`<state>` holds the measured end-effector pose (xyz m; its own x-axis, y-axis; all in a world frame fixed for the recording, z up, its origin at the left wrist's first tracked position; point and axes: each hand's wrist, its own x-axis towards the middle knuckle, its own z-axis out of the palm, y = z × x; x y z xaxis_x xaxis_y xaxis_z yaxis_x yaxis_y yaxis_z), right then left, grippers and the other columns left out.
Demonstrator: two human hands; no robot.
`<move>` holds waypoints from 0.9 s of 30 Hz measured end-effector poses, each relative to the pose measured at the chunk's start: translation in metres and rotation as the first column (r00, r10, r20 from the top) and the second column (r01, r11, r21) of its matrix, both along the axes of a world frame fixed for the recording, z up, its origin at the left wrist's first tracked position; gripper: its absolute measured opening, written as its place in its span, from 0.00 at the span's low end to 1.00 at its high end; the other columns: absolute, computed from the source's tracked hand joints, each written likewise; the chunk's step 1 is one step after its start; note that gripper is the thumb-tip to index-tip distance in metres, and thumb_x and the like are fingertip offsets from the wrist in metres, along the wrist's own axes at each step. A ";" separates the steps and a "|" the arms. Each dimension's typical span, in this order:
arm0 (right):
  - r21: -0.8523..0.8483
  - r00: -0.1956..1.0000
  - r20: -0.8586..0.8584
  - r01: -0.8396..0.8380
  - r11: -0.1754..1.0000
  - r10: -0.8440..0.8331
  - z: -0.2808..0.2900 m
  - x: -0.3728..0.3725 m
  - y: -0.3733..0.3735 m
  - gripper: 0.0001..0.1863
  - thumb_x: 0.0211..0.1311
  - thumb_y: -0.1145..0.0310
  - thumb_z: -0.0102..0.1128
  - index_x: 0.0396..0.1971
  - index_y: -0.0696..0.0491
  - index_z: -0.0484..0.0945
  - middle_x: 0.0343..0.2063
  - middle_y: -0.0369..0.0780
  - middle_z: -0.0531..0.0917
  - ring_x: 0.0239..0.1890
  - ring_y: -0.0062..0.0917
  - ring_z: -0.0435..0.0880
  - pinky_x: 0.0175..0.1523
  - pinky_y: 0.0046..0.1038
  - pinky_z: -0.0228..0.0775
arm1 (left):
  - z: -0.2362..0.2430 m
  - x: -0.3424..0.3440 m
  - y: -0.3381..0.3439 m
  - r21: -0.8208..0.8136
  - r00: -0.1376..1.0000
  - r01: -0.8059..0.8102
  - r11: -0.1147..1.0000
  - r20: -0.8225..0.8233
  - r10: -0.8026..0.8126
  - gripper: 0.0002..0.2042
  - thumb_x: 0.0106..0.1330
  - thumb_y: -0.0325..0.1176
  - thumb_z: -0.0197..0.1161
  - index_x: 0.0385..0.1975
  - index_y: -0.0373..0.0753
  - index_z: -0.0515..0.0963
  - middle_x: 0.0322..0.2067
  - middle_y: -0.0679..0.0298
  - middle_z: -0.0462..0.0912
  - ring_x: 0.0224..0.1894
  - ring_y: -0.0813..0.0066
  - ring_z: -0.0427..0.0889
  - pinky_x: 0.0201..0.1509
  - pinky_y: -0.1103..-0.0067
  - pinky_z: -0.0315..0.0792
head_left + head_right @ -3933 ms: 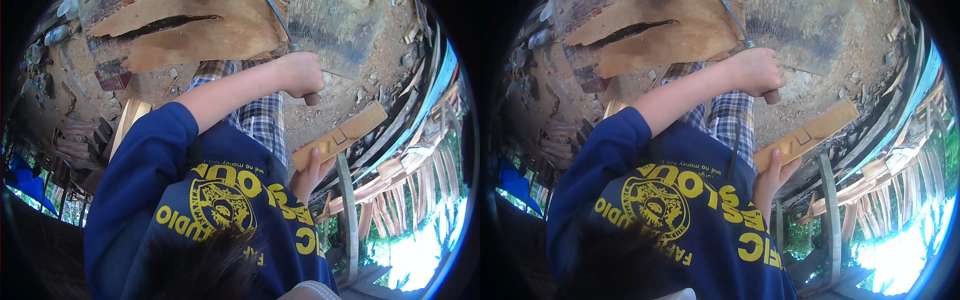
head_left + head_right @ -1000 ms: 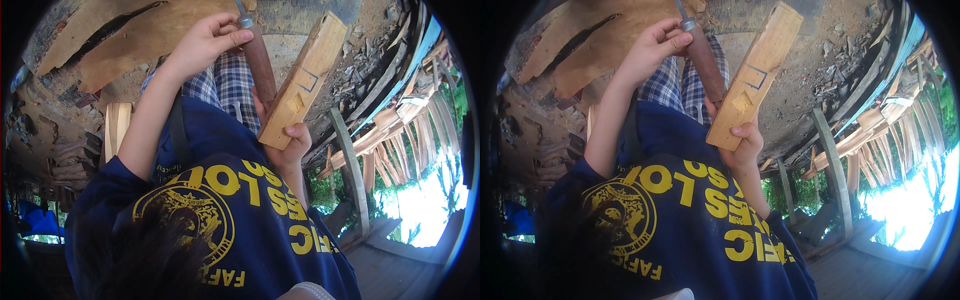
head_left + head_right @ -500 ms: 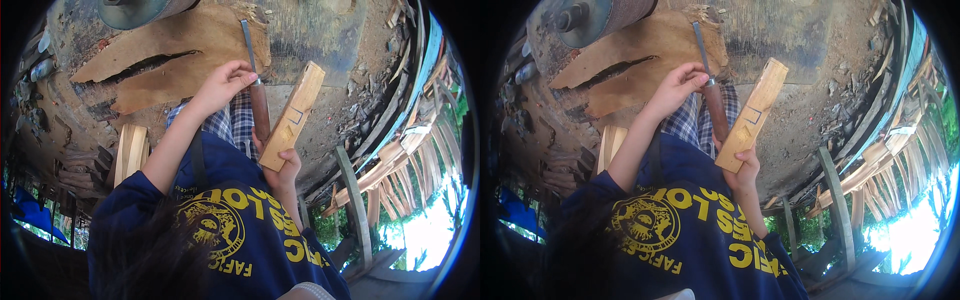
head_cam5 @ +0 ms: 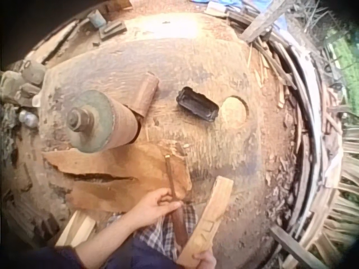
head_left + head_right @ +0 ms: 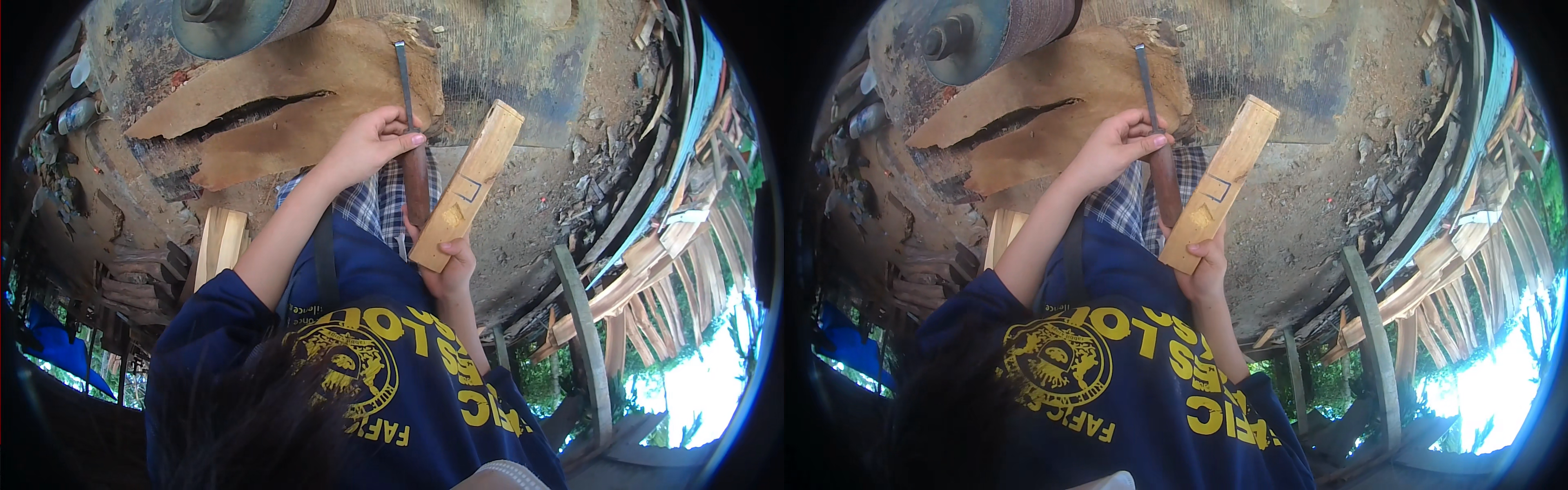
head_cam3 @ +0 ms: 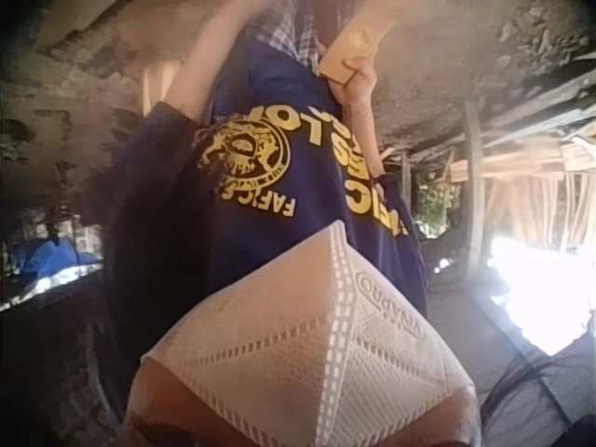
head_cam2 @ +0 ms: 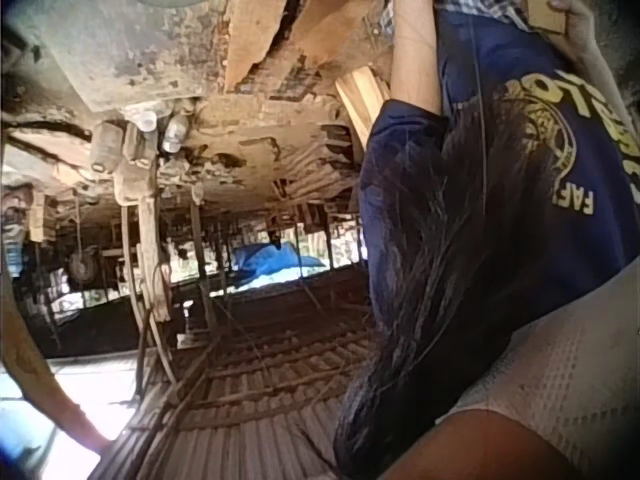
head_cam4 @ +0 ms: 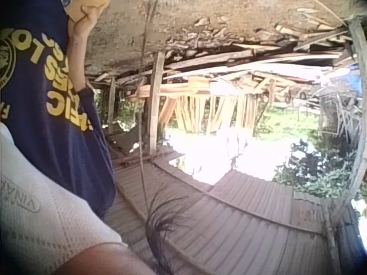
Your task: Using a hand chisel to carve and shape the edge of a curved wood slab.
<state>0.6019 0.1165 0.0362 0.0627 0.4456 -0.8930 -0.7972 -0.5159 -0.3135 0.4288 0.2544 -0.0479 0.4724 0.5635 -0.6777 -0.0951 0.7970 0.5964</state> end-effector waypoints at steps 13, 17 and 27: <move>-0.485 -0.331 0.872 -0.683 0.546 0.361 -0.073 0.065 0.089 0.29 0.64 0.66 0.65 0.60 0.58 0.64 0.55 0.54 0.69 0.60 0.47 0.68 0.65 0.45 0.58 | 0.017 0.005 0.003 -0.083 0.997 -0.017 0.996 0.074 0.023 0.15 0.71 0.32 0.61 0.53 0.33 0.73 0.46 0.58 0.85 0.48 0.76 0.83 0.55 0.77 0.76; -0.555 -0.557 0.812 -0.644 0.526 0.175 -0.051 0.049 0.085 0.29 0.64 0.65 0.65 0.60 0.58 0.65 0.52 0.54 0.72 0.54 0.41 0.73 0.61 0.39 0.64 | 0.022 0.011 0.001 -0.087 0.996 -0.056 0.995 0.062 0.062 0.16 0.71 0.31 0.61 0.56 0.34 0.72 0.48 0.58 0.84 0.49 0.76 0.83 0.55 0.77 0.76; -0.297 -0.019 0.651 -0.927 0.231 0.759 0.012 0.025 0.116 0.31 0.67 0.62 0.60 0.67 0.48 0.60 0.48 0.58 0.81 0.51 0.54 0.81 0.53 0.43 0.75 | 0.013 0.011 0.016 0.637 0.485 0.358 0.683 -0.752 0.447 0.21 0.71 0.39 0.57 0.60 0.38 0.70 0.50 0.52 0.74 0.53 0.53 0.74 0.58 0.61 0.67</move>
<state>0.6273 0.2325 0.0480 -0.0791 0.6939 -0.7157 0.6111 -0.5335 -0.5848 0.4401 0.2702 -0.0350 -0.1102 0.9875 -0.1128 0.7148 0.1576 0.6813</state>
